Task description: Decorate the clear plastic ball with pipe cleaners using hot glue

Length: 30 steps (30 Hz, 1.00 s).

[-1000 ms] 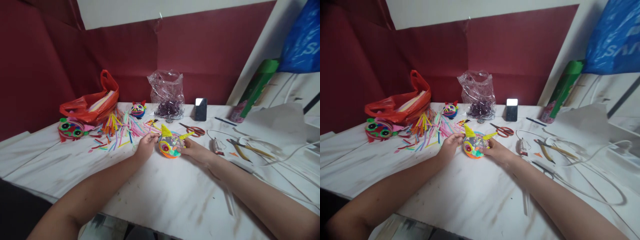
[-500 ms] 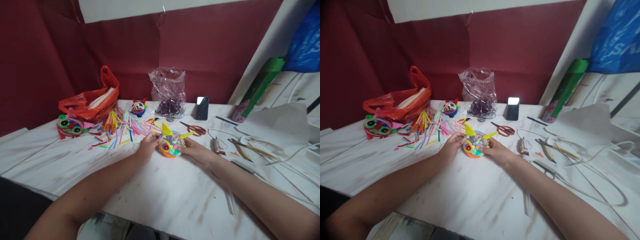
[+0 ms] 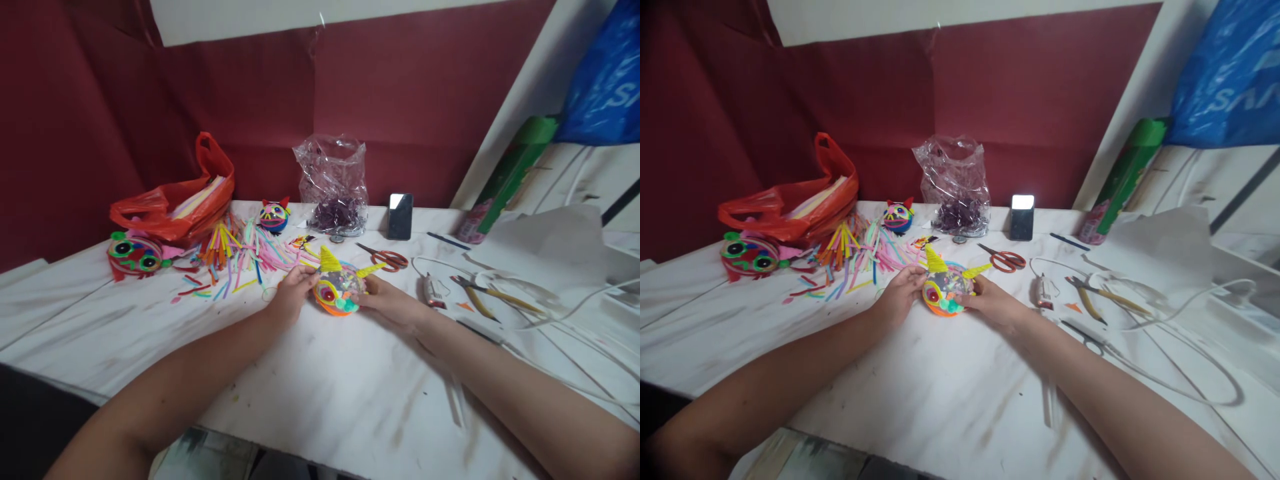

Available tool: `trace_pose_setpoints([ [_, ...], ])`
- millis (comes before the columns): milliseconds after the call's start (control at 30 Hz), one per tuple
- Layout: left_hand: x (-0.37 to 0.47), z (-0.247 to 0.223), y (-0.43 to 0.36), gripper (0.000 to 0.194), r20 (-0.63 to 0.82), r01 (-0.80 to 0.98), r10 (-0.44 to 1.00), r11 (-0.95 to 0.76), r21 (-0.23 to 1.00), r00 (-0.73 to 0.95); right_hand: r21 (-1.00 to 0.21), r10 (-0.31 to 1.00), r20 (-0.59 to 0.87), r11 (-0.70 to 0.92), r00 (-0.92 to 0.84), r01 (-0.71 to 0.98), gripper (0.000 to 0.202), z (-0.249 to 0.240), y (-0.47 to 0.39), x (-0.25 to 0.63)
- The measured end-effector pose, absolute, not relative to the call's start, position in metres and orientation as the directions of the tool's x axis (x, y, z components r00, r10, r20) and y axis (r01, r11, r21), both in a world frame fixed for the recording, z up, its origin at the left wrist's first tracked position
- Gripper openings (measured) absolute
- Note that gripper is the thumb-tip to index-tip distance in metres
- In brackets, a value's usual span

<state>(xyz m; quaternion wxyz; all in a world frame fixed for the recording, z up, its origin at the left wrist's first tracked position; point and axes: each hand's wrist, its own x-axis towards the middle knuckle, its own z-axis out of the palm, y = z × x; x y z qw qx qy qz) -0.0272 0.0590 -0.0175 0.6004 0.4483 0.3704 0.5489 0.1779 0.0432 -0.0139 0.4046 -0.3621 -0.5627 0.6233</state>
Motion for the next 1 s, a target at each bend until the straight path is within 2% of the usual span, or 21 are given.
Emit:
trace_pose_setpoints([
  [200,-0.027,-0.016,0.056,0.036,0.091,-0.315,0.992,-0.058,0.947,0.091,-0.973,0.864,-0.050,-0.156,-0.500,-0.172,0.045,-0.013,0.045,0.188],
  [367,-0.024,-0.005,0.042,0.033,0.189,-0.320,0.977,-0.148,0.936,0.101,-0.973,0.837,-0.006,-0.131,-0.546,-0.190,0.054,-0.011,0.043,0.192],
  [533,-0.023,0.002,0.034,0.034,0.166,-0.279,0.984,-0.139,0.950,0.072,-0.991,0.832,-0.003,-0.078,-0.555,-0.111,0.059,-0.011,0.041,0.188],
  [733,-0.022,-0.004,0.038,0.029,0.105,-0.252,0.993,-0.088,0.964,0.057,-0.991,0.805,0.005,-0.077,-0.594,-0.113,0.062,-0.015,0.042,0.188],
  [1000,-0.022,-0.015,0.046,0.035,0.105,-0.334,0.991,-0.072,0.940,0.081,-0.991,0.844,-0.037,-0.101,-0.534,-0.090,0.055,-0.017,0.044,0.189],
])
